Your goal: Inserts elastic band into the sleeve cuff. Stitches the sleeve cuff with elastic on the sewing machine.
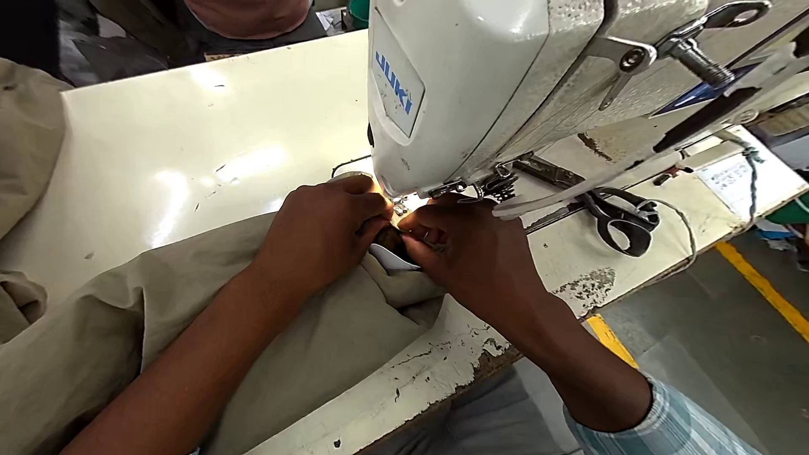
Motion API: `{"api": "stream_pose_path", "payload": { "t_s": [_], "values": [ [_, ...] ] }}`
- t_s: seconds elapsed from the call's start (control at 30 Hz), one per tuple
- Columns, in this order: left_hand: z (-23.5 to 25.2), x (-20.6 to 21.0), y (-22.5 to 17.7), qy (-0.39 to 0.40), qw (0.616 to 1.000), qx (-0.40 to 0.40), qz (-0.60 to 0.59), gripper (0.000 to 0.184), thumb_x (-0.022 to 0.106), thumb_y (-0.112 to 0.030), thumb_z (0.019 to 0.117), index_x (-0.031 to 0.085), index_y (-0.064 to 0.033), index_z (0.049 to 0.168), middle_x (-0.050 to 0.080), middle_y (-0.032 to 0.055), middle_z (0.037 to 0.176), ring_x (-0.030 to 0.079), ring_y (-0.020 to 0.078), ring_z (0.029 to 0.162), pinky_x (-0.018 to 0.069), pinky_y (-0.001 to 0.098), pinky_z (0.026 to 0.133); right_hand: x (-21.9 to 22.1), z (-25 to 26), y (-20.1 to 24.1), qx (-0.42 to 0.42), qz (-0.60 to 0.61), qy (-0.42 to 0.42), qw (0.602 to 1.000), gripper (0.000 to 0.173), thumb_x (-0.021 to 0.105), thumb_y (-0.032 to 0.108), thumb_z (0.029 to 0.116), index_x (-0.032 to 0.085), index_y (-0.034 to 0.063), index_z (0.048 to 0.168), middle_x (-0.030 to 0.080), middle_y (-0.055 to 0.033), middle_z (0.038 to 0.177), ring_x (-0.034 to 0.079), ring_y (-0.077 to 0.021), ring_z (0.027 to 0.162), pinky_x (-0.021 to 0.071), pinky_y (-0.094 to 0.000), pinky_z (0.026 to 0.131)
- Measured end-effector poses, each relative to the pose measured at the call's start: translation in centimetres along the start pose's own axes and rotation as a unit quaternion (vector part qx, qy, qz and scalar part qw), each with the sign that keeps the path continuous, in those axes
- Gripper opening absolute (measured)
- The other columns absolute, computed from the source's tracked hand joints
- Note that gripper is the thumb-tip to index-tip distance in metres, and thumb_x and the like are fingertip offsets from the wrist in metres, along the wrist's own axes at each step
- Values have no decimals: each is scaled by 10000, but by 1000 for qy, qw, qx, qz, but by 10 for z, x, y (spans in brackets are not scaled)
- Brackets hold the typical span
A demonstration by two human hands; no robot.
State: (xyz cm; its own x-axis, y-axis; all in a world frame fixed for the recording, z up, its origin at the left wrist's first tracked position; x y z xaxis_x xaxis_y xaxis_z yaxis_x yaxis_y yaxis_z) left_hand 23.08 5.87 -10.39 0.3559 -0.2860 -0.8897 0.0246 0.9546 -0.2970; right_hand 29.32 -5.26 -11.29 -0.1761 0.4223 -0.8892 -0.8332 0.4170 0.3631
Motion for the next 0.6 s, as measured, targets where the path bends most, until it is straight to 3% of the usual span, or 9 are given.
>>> {"api": "stream_pose_path", "payload": {
  "t_s": [0.13,0.2,0.27,0.37,0.47,0.6],
  "values": [
    [-2,-7,-8,3,998,43,49,152,647,-225,936,715,-127,841,658,14,800,653,179,661,499,372,528,4,-1,-7,18,17,18,1000,61,731,262,887,781,233,904,668,47,784,625,-131,656,480,-394,546],
    [-5,-9,-12,7,995,81,65,223,577,-251,992,742,-125,911,667,22,776,667,202,713,530,371,604,6,-2,-9,23,24,21,999,65,722,270,892,775,238,911,664,55,790,619,-119,645,479,-383,538],
    [-7,-9,-14,1,992,107,69,295,518,-267,1047,774,-121,1045,661,38,727,633,236,715,493,374,658,7,-2,-11,25,28,20,999,66,718,272,891,771,240,915,664,60,796,620,-104,639,481,-364,525],
    [-8,-10,-16,-6,987,132,89,269,534,-227,1036,781,-130,997,688,33,758,660,240,765,511,373,703,8,-2,-12,27,39,21,999,78,711,264,898,774,229,929,680,61,812,638,-102,674,498,-361,553],
    [-6,-13,-23,-8,982,159,100,227,566,-181,1031,777,-130,963,727,26,930,646,221,800,487,359,695,10,-3,-14,28,48,23,998,104,689,283,916,768,228,955,683,68,821,642,-96,698,503,-365,578],
    [-2,-6,-22,33,981,166,93,250,548,-204,1031,781,-146,962,715,19,861,679,209,754,534,356,649,8,-4,-15,36,50,22,998,101,684,291,915,766,247,955,680,82,823,638,-81,699,499,-356,577]
  ]
}}
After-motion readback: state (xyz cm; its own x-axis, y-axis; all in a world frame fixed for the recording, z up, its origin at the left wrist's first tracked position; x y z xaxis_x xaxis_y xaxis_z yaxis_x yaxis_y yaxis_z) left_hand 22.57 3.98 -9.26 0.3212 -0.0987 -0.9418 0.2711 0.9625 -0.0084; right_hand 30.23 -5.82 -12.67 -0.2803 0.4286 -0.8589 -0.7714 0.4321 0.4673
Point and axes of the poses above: each hand's wrist, its own z-axis towards the middle knuckle, its own x-axis out of the palm, y = z × x, the point moved 10 cm from there along z, towards the middle knuckle
